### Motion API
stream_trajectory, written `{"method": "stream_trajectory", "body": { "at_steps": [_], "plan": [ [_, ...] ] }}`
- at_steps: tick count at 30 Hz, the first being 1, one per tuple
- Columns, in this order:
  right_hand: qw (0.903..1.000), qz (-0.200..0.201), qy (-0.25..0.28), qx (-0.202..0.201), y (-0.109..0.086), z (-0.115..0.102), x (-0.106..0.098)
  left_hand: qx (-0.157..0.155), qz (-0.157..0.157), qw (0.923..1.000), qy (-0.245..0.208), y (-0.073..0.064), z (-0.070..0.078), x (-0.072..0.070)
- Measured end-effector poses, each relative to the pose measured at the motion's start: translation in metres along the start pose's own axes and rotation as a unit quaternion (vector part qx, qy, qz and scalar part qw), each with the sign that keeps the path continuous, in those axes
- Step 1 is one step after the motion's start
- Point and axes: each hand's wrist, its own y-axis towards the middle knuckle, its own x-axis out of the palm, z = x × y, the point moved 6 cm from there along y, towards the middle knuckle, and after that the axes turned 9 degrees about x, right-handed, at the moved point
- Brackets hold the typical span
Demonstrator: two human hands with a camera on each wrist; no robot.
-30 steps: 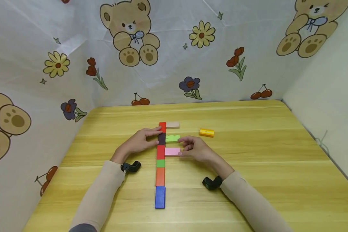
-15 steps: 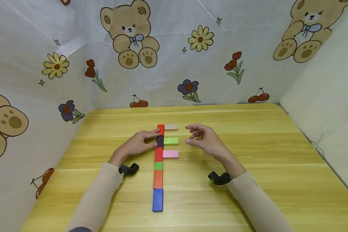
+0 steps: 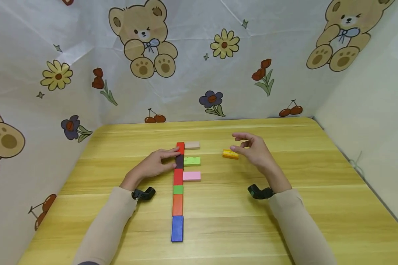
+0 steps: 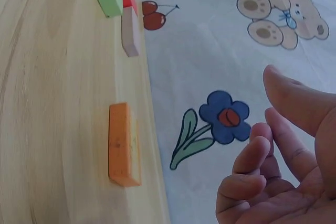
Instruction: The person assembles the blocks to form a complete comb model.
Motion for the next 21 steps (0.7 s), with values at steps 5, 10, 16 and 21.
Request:
{"method": "stream_trajectory", "body": {
  "at_steps": [5, 10, 16, 21],
  "plan": [
    [0.9987, -0.018, 0.043, 0.019, 0.004, 0.008, -0.005, -0.001, 0.001, 1.0, -0.009, -0.002, 0.001, -0.001],
    [0.9976, -0.024, 0.062, 0.019, 0.005, 0.01, -0.007, -0.005, 0.002, 1.0, -0.005, -0.002, 0.001, -0.001],
    [0.9978, -0.025, 0.054, 0.029, 0.008, 0.015, -0.004, -0.004, 0.003, 1.0, -0.007, -0.003, 0.002, -0.001],
    [0.9969, -0.032, 0.059, 0.041, 0.011, 0.025, 0.0, -0.002, 0.003, 0.9999, -0.009, -0.002, 0.002, 0.0]
  ]
}}
